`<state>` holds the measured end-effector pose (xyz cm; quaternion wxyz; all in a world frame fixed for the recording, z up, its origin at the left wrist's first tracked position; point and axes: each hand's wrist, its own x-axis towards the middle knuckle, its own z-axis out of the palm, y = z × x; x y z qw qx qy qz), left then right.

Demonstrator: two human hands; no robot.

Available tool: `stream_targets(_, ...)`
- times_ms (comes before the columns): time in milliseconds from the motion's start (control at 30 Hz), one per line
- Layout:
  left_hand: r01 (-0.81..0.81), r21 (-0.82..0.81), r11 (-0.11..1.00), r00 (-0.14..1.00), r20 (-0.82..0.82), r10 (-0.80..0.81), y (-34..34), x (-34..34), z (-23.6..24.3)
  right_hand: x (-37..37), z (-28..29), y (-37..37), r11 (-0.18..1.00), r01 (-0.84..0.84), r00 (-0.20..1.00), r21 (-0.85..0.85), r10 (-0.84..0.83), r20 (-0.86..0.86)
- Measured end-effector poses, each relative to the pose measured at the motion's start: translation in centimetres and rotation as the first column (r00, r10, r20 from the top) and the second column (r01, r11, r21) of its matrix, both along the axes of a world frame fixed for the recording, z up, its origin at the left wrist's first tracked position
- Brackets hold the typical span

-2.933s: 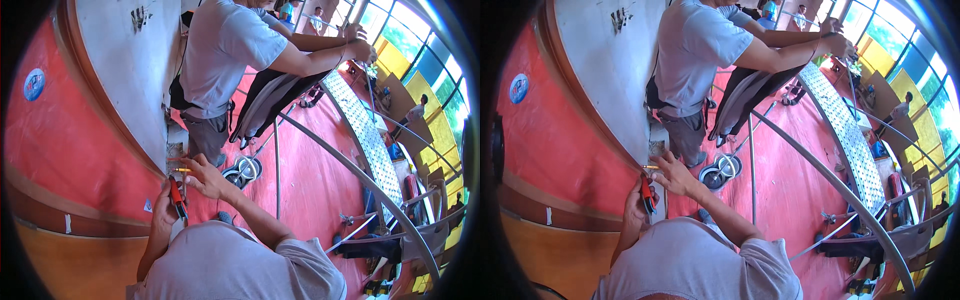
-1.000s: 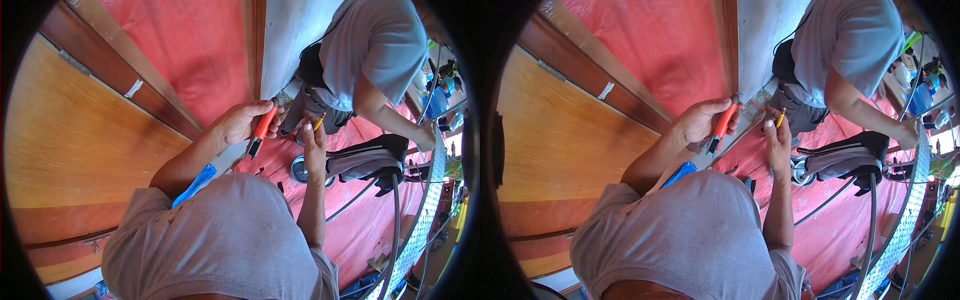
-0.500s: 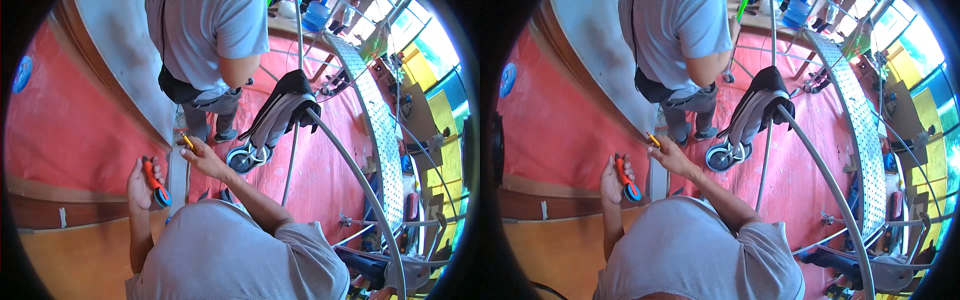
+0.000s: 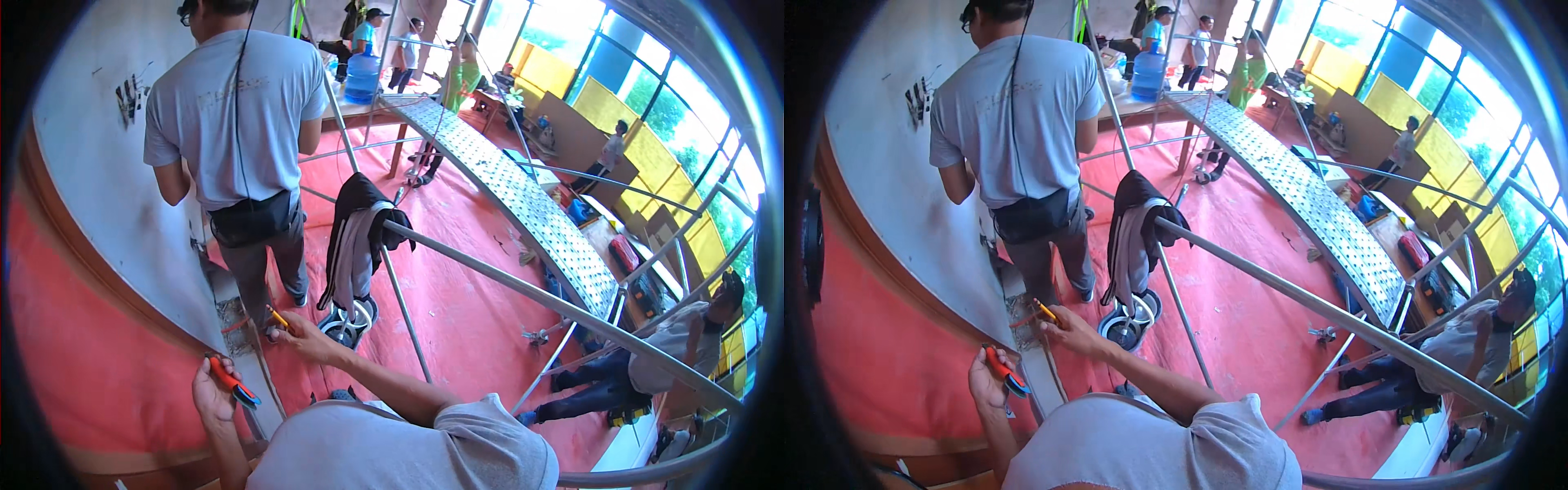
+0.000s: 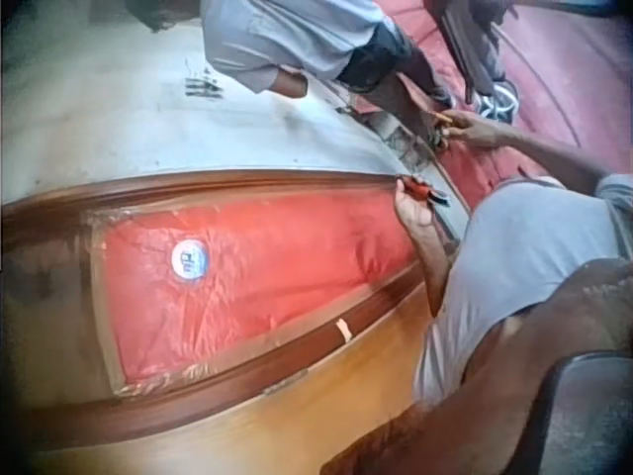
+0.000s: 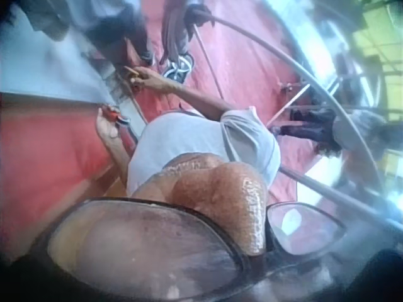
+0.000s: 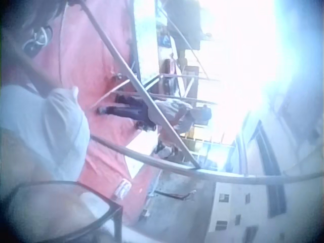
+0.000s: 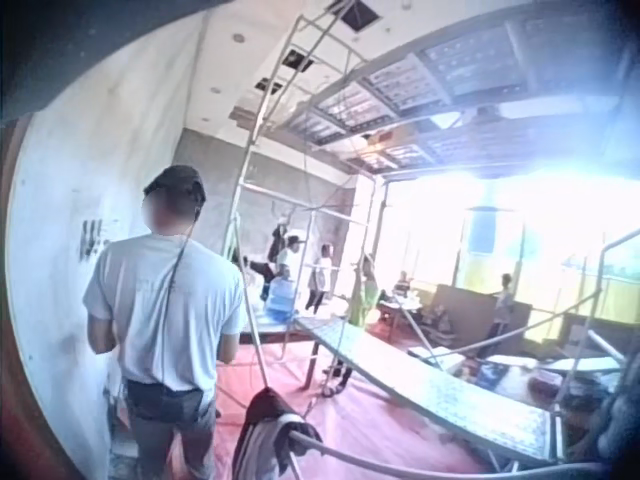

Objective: The person holds a chalk line tool and a pencil, pulling the string across a wall to mark level lines while being assisted by another person.

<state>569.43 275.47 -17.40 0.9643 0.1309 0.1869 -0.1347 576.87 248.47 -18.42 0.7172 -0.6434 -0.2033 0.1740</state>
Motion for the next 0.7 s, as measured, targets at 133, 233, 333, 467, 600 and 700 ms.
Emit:
stream_targets(133, -0.024, 0.234, 0.972, 0.999, 0.034, 0.017, 0.1, -0.7, -0.5, -1.0, -0.9, -1.3, 0.996, 0.057, 0.998, -0.072, -0.059, -0.015)
stream_targets(233, -0.052, 0.299, 0.953, 0.999, 0.008, 0.052, -1.1, 1.9, 1.8, -0.1, -2.0, -2.5, 0.897, 0.144, 0.987, -0.418, -0.098, 0.130)
stream_targets(333, -0.072, 0.295, 0.953, 0.997, 0.044, 0.062, -3.3, 5.8, 5.2, 1.4, -2.9, -6.1, 0.896, 0.197, 0.970, -0.398, -0.237, -0.052)
stream_targets(467, -0.004, 0.124, 0.992, 0.995, 0.102, -0.009, -0.6, 8.1, 4.1, 4.5, -3.8, -5.0, 0.934, 0.063, 0.994, -0.351, -0.092, -0.065)
stream_targets(600, -0.118, 0.207, 0.971, 0.992, 0.074, 0.104, 1.3, 8.1, 4.1, 6.5, -7.3, -2.8, 0.934, -0.085, 0.993, -0.347, 0.050, -0.108)
stream_targets(700, -0.164, 0.236, 0.958, 0.985, 0.096, 0.145, 2.0, 8.3, 5.3, 10.6, -7.5, 0.2, 0.878, -0.186, 0.978, -0.442, 0.206, -0.002)
